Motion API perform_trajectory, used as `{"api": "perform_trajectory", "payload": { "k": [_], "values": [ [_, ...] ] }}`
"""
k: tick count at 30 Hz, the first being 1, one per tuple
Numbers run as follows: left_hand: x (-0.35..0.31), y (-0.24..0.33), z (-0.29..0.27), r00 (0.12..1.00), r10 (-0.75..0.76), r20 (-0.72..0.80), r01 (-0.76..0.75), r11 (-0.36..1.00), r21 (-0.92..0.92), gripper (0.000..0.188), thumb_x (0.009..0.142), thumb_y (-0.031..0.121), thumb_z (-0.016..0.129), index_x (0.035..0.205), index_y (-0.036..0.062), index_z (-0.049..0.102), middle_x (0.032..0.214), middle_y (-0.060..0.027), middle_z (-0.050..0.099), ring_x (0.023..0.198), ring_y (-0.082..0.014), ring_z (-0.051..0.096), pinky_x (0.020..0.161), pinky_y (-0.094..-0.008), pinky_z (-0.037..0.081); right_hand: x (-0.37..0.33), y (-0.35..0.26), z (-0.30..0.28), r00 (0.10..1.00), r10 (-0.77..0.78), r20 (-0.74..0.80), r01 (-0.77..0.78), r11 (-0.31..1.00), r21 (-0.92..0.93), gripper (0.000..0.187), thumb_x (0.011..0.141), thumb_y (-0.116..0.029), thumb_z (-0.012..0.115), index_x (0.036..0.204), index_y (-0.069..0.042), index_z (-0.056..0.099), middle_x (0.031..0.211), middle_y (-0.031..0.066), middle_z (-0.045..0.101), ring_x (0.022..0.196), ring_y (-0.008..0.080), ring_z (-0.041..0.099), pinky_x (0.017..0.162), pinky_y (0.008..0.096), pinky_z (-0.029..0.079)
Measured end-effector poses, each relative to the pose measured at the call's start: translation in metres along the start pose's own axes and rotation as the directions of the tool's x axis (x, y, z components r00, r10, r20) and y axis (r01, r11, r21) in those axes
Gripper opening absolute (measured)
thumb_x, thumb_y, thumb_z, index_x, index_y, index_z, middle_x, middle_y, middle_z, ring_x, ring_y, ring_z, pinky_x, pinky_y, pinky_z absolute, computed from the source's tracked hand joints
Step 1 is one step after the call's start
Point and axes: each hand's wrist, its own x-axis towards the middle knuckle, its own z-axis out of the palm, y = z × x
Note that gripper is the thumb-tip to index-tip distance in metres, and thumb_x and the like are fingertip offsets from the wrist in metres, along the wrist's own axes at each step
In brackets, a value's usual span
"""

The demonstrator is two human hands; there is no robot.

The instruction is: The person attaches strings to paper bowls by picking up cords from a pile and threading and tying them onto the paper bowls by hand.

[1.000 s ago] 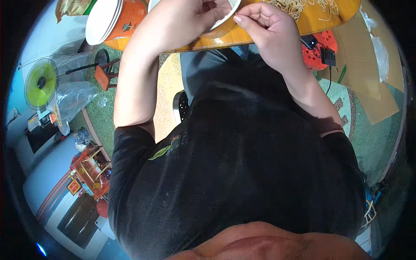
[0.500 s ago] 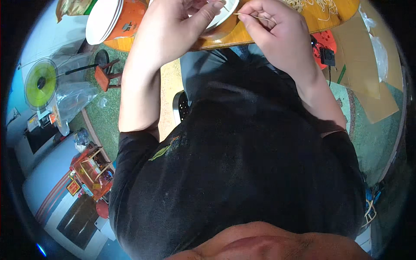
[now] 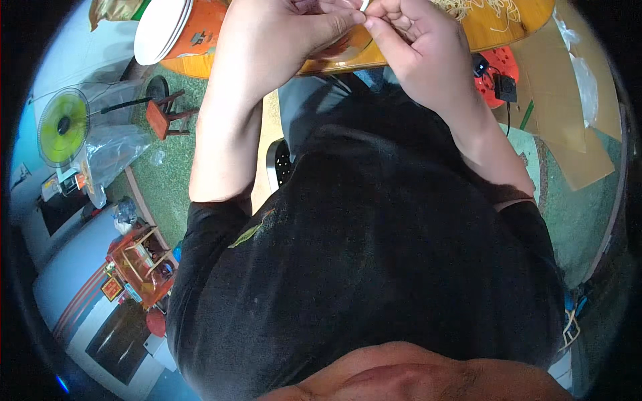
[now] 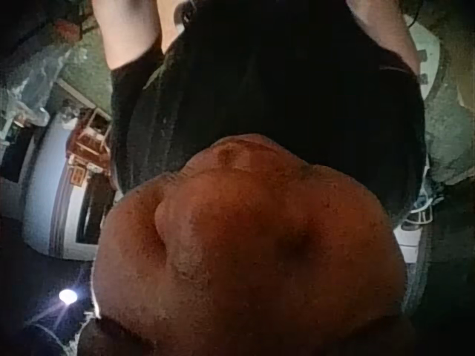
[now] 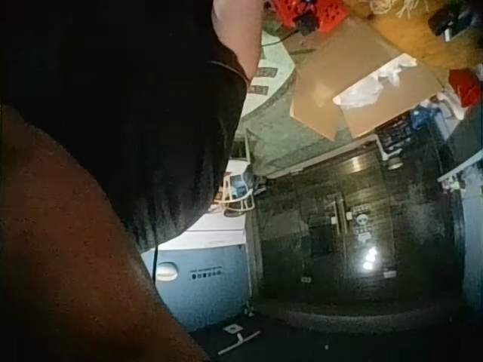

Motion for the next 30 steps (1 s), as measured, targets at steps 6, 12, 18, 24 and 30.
{"api": "perform_trajectory", "payload": {
  "k": [6, 12, 18, 24, 30],
  "values": [
    [-0.003, -0.001, 0.002, 0.994, -0.075, -0.081, 0.088, 0.981, 0.174, 0.007, 0.092, -0.01, 0.069, 0.098, -0.0054, 0.068, 0.088, -0.0052, 0.073, 0.08, -0.009, 0.068, 0.073, -0.0239, 0.056, -0.004, -0.004, -0.003, 0.957, 0.272, 0.099, -0.286, 0.941, 0.183, 0.006, 0.088, 0.002, 0.069, 0.09, 0.003, 0.064, 0.077, 0.0119, 0.068, 0.069, 0.0196, 0.066, 0.065, 0.0327, 0.051],
    [-0.009, 0.001, 0.001, 1.0, 0.009, -0.027, 0.0, 0.949, 0.316, 0.002, 0.096, -0.003, 0.07, 0.097, -0.0042, 0.071, 0.089, -0.0039, 0.073, 0.079, -0.0081, 0.066, 0.072, -0.0247, 0.054, 0.003, -0.005, -0.036, 0.956, 0.073, 0.283, -0.012, 0.978, -0.21, 0.007, 0.088, -0.007, 0.071, 0.092, -0.002, 0.068, 0.081, 0.0125, 0.069, 0.072, 0.0267, 0.069, 0.067, 0.0367, 0.053],
    [-0.008, -0.002, 0.002, 0.999, 0.025, 0.026, -0.031, 0.953, 0.301, 0.004, 0.098, -0.003, 0.067, 0.1, -0.0036, 0.07, 0.09, -0.0032, 0.072, 0.084, -0.0092, 0.066, 0.077, -0.0263, 0.054, 0.019, -0.042, -0.058, 0.928, 0.085, 0.363, 0.136, 0.829, -0.542, 0.008, 0.086, -0.01, 0.069, 0.088, -0.003, 0.065, 0.08, 0.0157, 0.065, 0.078, 0.0349, 0.066, 0.072, 0.0421, 0.051],
    [-0.011, -0.001, 0.002, 0.998, 0.051, 0.043, -0.063, 0.935, 0.348, 0.003, 0.098, -0.001, 0.068, 0.101, -0.0018, 0.07, 0.088, -0.0002, 0.069, 0.079, -0.0081, 0.061, 0.072, -0.0255, 0.051, 0.025, -0.017, -0.05, 0.923, -0.154, 0.353, 0.303, 0.855, -0.421, 0.006, 0.085, -0.007, 0.069, 0.086, -0.002, 0.066, 0.08, 0.0164, 0.065, 0.075, 0.0354, 0.065, 0.067, 0.041, 0.051],
    [-0.004, -0.005, -0.003, 0.984, -0.103, 0.146, 0.076, 0.981, 0.181, 0.003, 0.096, 0.0, 0.07, 0.099, -0.002, 0.069, 0.088, -0.0006, 0.068, 0.078, -0.0062, 0.059, 0.069, -0.0227, 0.048, 0.03, -0.024, -0.051, 0.913, -0.25, 0.322, 0.371, 0.837, -0.402, 0.005, 0.083, -0.004, 0.07, 0.086, -0.001, 0.067, 0.082, 0.017, 0.066, 0.076, 0.0351, 0.066, 0.067, 0.041, 0.051]
  ]
}}
